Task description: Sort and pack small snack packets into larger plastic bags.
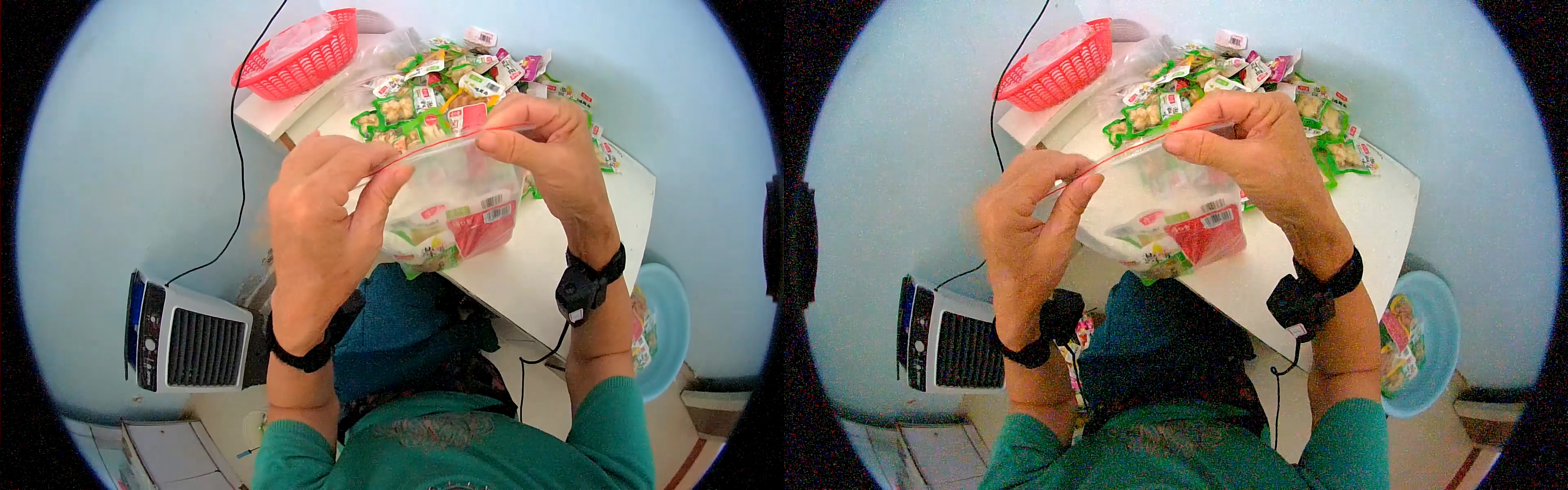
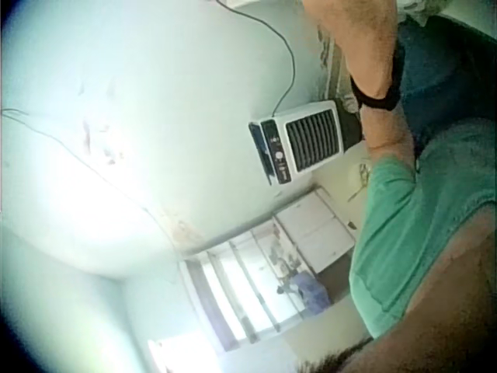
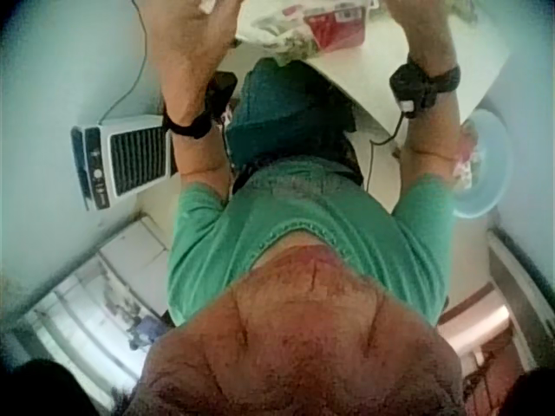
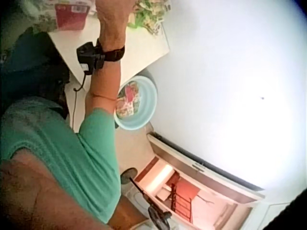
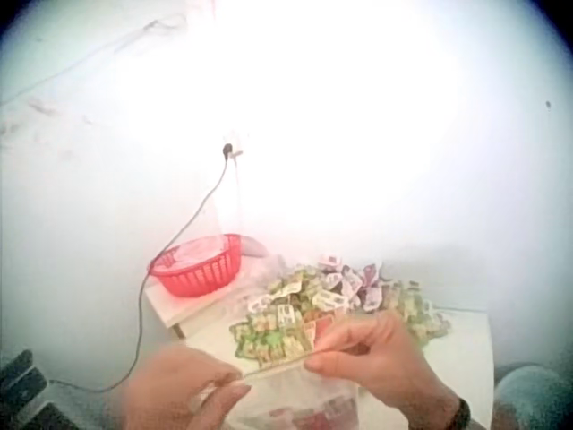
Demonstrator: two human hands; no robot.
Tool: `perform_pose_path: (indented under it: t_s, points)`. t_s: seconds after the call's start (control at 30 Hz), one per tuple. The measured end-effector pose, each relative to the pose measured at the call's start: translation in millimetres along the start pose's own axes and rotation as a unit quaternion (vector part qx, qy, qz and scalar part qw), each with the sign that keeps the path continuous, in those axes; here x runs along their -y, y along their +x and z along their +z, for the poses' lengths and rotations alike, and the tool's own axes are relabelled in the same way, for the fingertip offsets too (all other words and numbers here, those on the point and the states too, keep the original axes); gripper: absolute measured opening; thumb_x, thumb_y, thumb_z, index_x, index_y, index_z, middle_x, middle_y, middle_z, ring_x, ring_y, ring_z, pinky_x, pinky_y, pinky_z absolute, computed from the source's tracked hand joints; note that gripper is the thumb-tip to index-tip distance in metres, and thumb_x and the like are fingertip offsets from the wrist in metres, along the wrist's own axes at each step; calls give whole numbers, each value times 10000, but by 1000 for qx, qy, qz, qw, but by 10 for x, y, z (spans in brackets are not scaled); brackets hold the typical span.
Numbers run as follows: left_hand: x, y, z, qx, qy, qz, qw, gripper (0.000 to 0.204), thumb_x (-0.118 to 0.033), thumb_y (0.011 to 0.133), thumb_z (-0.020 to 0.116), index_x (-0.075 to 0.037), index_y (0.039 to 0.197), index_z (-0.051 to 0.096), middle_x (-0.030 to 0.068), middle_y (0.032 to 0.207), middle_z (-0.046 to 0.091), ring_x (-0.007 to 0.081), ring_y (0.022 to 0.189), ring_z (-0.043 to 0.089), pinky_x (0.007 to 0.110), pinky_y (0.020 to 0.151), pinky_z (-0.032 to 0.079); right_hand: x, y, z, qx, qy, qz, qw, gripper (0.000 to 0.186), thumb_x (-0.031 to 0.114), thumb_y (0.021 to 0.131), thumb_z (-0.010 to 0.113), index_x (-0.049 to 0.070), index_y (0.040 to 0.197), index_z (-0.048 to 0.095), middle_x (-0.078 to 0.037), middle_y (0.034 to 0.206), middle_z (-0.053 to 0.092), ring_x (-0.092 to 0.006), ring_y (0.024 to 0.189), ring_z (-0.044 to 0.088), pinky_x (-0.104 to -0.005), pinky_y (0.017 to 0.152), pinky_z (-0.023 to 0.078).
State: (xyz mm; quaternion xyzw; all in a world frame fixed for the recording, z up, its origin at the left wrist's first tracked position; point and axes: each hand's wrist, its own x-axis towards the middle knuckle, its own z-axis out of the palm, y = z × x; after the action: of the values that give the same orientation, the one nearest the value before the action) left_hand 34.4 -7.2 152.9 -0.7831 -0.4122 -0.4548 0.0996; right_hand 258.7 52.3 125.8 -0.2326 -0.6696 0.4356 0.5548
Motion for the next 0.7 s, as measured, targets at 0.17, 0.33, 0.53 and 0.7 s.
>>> perform_pose_path:
  t_s: [0.17,0.33,0.53,0.7]
  points:
    - [-61,-3,8,0,-4,-25,1000,90,-35,749,740,3,789,669,89,736,646,181,679,596,286,637,466,58,-12,-5,10,9,42,999,55,56,803,720,16,797,683,-9,786,644,-85,731,576,-230,700,460]
    - [-47,-11,23,-19,-12,-12,1000,86,-33,750,737,2,776,663,86,718,641,180,668,593,289,641,463,105,-27,-24,10,12,77,997,69,76,800,729,21,802,686,-5,788,643,-86,741,577,-230,711,461]
    - [-61,-17,47,-30,-49,-32,998,92,-44,727,734,-31,757,648,102,699,616,286,677,602,360,652,468,65,-13,-56,19,-5,20,1000,88,123,815,741,41,824,708,4,780,667,-48,701,587,-193,629,457]
    - [-72,-35,26,-23,-48,10,998,81,-38,733,723,-41,771,651,101,708,618,292,686,603,365,657,469,44,-79,-73,25,47,86,995,219,176,783,771,30,921,683,-12,882,650,-87,815,587,-237,764,471]
